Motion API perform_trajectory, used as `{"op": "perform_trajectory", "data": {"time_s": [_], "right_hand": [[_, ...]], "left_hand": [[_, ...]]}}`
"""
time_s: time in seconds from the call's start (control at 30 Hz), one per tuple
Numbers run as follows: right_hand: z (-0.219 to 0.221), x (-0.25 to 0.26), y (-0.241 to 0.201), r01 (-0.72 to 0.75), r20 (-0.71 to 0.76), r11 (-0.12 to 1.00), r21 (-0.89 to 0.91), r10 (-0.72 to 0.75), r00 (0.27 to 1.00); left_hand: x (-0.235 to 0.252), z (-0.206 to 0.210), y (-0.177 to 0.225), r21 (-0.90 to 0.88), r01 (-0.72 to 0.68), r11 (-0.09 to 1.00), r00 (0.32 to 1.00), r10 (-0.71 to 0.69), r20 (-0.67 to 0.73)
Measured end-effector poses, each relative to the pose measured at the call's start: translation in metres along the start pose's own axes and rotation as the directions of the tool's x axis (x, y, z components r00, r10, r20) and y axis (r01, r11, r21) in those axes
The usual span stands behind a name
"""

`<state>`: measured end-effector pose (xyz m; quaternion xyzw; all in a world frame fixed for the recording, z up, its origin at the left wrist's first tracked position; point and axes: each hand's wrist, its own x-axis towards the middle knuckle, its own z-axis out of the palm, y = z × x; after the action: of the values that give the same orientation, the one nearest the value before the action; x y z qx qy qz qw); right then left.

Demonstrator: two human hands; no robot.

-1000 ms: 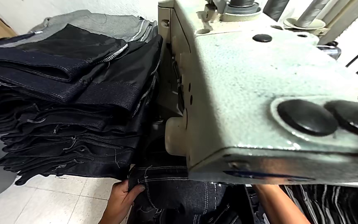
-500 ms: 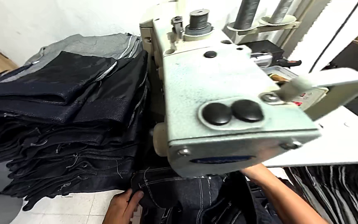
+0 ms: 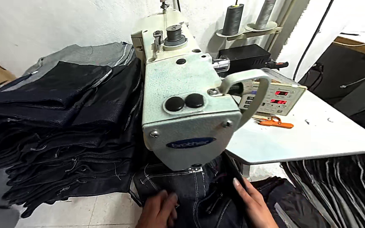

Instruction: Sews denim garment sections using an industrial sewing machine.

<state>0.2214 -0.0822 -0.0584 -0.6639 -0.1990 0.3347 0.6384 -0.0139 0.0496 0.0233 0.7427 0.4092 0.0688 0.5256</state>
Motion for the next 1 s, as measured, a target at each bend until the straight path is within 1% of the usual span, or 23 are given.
{"op": "perform_trajectory", "data": {"time_s": [0.07, 0.1, 0.17, 0.2, 0.23, 0.3, 0.37, 0.4, 0.43, 0.47, 0.5, 0.53, 0.57, 0.6, 0.63, 0.67, 0.7, 0.73, 0.8, 0.87, 0.93, 0.97, 1.0], "right_hand": [[0.005, 0.013, -0.003, -0.126, -0.048, 0.976, 0.179, 0.137, 0.989], [0.001, 0.024, -0.006, -0.161, -0.021, 0.968, 0.193, 0.168, 0.986], [-0.029, 0.058, -0.016, -0.138, 0.062, 0.988, 0.071, 0.133, 0.989], [-0.055, 0.079, -0.026, -0.073, 0.115, 0.997, -0.007, 0.073, 0.991], [-0.084, 0.098, -0.04, 0.017, 0.199, 0.996, -0.085, 0.001, 0.98], [-0.12, 0.117, -0.066, 0.177, 0.422, 0.968, -0.179, -0.087, 0.902], [-0.106, 0.109, -0.079, 0.236, 0.573, 0.939, -0.251, -0.053, 0.818], [-0.092, 0.102, -0.075, 0.247, 0.591, 0.929, -0.275, -0.039, 0.805], [-0.079, 0.097, -0.067, 0.262, 0.588, 0.918, -0.296, -0.041, 0.808], [-0.071, 0.094, -0.058, 0.292, 0.57, 0.897, -0.331, -0.057, 0.82], [-0.068, 0.095, -0.049, 0.334, 0.547, 0.862, -0.381, -0.082, 0.833], [-0.069, 0.097, -0.039, 0.375, 0.528, 0.822, -0.43, -0.108, 0.843], [-0.075, 0.099, -0.031, 0.408, 0.518, 0.779, -0.476, -0.126, 0.846], [-0.081, 0.1, -0.026, 0.445, 0.515, 0.73, -0.519, -0.148, 0.844], [-0.088, 0.099, -0.024, 0.494, 0.513, 0.662, -0.564, -0.188, 0.838], [-0.092, 0.095, -0.025, 0.559, 0.507, 0.566, -0.606, -0.267, 0.82], [-0.093, 0.088, -0.031, 0.626, 0.513, 0.442, -0.642, -0.359, 0.78], [-0.089, 0.077, -0.042, 0.676, 0.525, 0.322, -0.663, -0.443, 0.726], [-0.069, 0.045, -0.07, 0.78, 0.602, 0.158, -0.606, -0.549, 0.579], [-0.038, 0.008, -0.084, 0.904, 0.763, 0.06, -0.423, -0.515, 0.391], [-0.008, -0.013, -0.077, 0.97, 0.886, -0.027, -0.241, -0.415, 0.208], [0.001, -0.016, -0.072, 0.979, 0.907, -0.068, -0.19, -0.394, 0.149], [0.007, -0.015, -0.071, 0.977, 0.902, -0.105, -0.185, -0.413, 0.126]], "left_hand": [[0.016, 0.015, 0.016, -0.028, 0.087, 0.996, 0.988, -0.09, -0.125], [0.024, 0.021, 0.021, -0.038, 0.102, 0.994, 0.969, -0.108, -0.221], [0.028, 0.026, 0.02, -0.081, 0.034, 0.996, 0.921, -0.063, -0.384], [0.022, 0.02, 0.015, -0.114, -0.02, 0.993, 0.916, -0.028, -0.4], [0.011, 0.009, 0.006, -0.144, -0.079, 0.986, 0.928, 0.02, -0.372], [-0.011, -0.011, -0.023, -0.209, -0.161, 0.965, 0.965, 0.109, -0.24], [-0.024, -0.029, -0.052, -0.386, -0.06, 0.92, 0.994, 0.018, -0.111], [-0.026, -0.041, -0.067, -0.378, 0.021, 0.926, 0.997, -0.048, -0.061], [-0.028, -0.054, -0.077, -0.278, 0.088, 0.957, 0.995, -0.095, -0.014], [-0.029, -0.07, -0.081, -0.084, 0.12, 0.989, 0.992, -0.117, 0.048], [-0.031, -0.086, -0.076, 0.154, 0.129, 0.98, 0.984, -0.145, 0.1], [-0.033, -0.099, -0.061, 0.354, 0.146, 0.924, 0.975, -0.194, 0.106], [-0.032, -0.106, -0.043, 0.481, 0.162, 0.862, 0.978, -0.206, 0.041], [-0.025, -0.108, -0.026, 0.555, 0.146, 0.819, 0.989, -0.134, -0.063], [-0.012, -0.104, -0.01, 0.594, 0.106, 0.797, 0.989, -0.02, -0.149], [0.007, -0.096, 0.003, 0.6, 0.052, 0.798, 0.98, 0.076, -0.186], [0.027, -0.086, 0.012, 0.557, -0.034, 0.83, 0.976, 0.147, -0.16], [0.044, -0.075, 0.016, 0.449, -0.149, 0.881, 0.977, 0.202, -0.072], [0.069, -0.056, 0.022, 0.148, -0.268, 0.952, 0.959, 0.25, 0.132], [0.079, -0.044, 0.02, -0.016, -0.311, 0.95, 0.936, 0.31, 0.167], [0.079, -0.037, 0.017, -0.075, -0.307, 0.949, 0.938, 0.315, 0.144], [0.077, -0.036, 0.015, -0.081, -0.304, 0.949, 0.937, 0.314, 0.153], [0.075, -0.035, 0.014, -0.084, -0.292, 0.953, 0.938, 0.303, 0.172]]}}
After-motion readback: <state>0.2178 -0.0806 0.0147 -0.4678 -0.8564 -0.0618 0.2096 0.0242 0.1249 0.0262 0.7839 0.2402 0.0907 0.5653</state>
